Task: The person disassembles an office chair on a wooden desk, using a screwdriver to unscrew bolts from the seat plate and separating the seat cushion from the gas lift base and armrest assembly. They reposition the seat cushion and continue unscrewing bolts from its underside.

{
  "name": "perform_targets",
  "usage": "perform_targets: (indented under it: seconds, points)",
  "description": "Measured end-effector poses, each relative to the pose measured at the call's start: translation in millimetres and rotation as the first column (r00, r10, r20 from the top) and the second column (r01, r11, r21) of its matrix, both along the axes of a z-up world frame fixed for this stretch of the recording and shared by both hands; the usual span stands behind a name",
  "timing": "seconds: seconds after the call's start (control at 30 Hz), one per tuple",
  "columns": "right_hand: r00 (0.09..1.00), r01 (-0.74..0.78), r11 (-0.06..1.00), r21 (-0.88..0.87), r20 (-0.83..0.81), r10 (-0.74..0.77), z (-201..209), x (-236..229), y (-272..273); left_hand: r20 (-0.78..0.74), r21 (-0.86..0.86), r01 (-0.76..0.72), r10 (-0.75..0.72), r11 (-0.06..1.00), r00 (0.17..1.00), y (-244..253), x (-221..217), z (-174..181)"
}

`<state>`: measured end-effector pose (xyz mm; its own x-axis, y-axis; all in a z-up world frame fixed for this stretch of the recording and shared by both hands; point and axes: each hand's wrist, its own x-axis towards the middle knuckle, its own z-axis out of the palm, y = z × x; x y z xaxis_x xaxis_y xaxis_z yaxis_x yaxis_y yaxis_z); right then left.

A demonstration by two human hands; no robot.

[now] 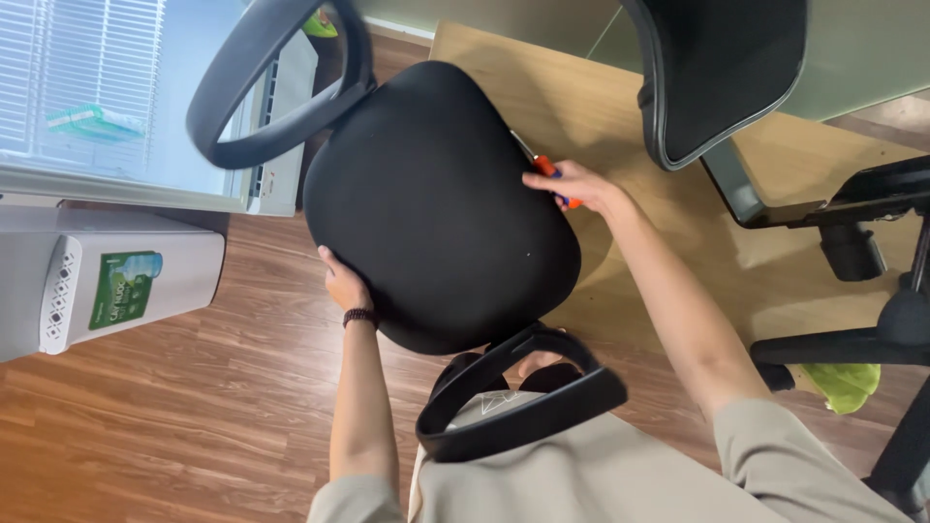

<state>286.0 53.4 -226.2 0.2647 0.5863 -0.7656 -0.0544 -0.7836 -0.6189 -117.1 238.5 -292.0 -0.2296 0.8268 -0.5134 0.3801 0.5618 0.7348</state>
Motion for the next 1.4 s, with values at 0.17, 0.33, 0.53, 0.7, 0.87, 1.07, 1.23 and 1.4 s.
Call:
perform_targets:
  seconds: [0.17, 0.33, 0.53, 0.7, 0.87, 1.07, 1.23, 1.4]
  points:
    - [1.000, 0.001, 0.992, 0.129, -0.023, 0.002, 54.5, -32.3, 3.4, 0.256, -0.188, -0.115, 0.161, 0.975, 0.953, -9.6, -23.2, 34.3]
    - [0.999, -0.032, 0.969, 0.244, 0.035, 0.025, 105.8, -59.4, 21.8, 0.413, -0.135, -0.128, 0.174, 0.982, 0.894, -6.1, -53.2, 45.7]
    - [0.974, -0.183, 0.922, 0.343, 0.190, 0.122, 181.5, -49.0, 37.7, 0.522, 0.175, -0.018, -0.077, 0.984, 0.849, 10.4, -56.9, 87.3]
    - [0.919, -0.278, 0.876, 0.393, 0.374, 0.124, 258.8, -46.0, 31.8, 0.675, 0.316, -0.054, -0.185, 0.947, 0.714, 32.2, -36.1, 118.7]
    - [0.840, -0.341, 0.844, 0.415, 0.537, 0.075, 288.7, -42.4, 13.4, 0.678, 0.445, -0.087, -0.272, 0.892, 0.682, 47.9, -30.4, 140.3]
    - [0.822, -0.319, 0.822, 0.471, 0.570, -0.008, 305.0, -40.3, -18.1, 0.739, 0.415, -0.071, -0.290, 0.907, 0.609, 31.2, -16.8, 156.5]
    - [0.812, -0.305, 0.834, 0.460, 0.583, -0.024, 331.3, -48.9, -50.2, 0.725, 0.325, 0.049, -0.282, 0.945, 0.629, -2.2, -11.8, 165.0]
    - [0.706, -0.395, 0.786, 0.476, 0.704, -0.071, 392.2, -70.2, -93.1, 0.886, 0.218, 0.067, -0.226, 0.974, 0.405, -17.9, 12.8, 184.9]
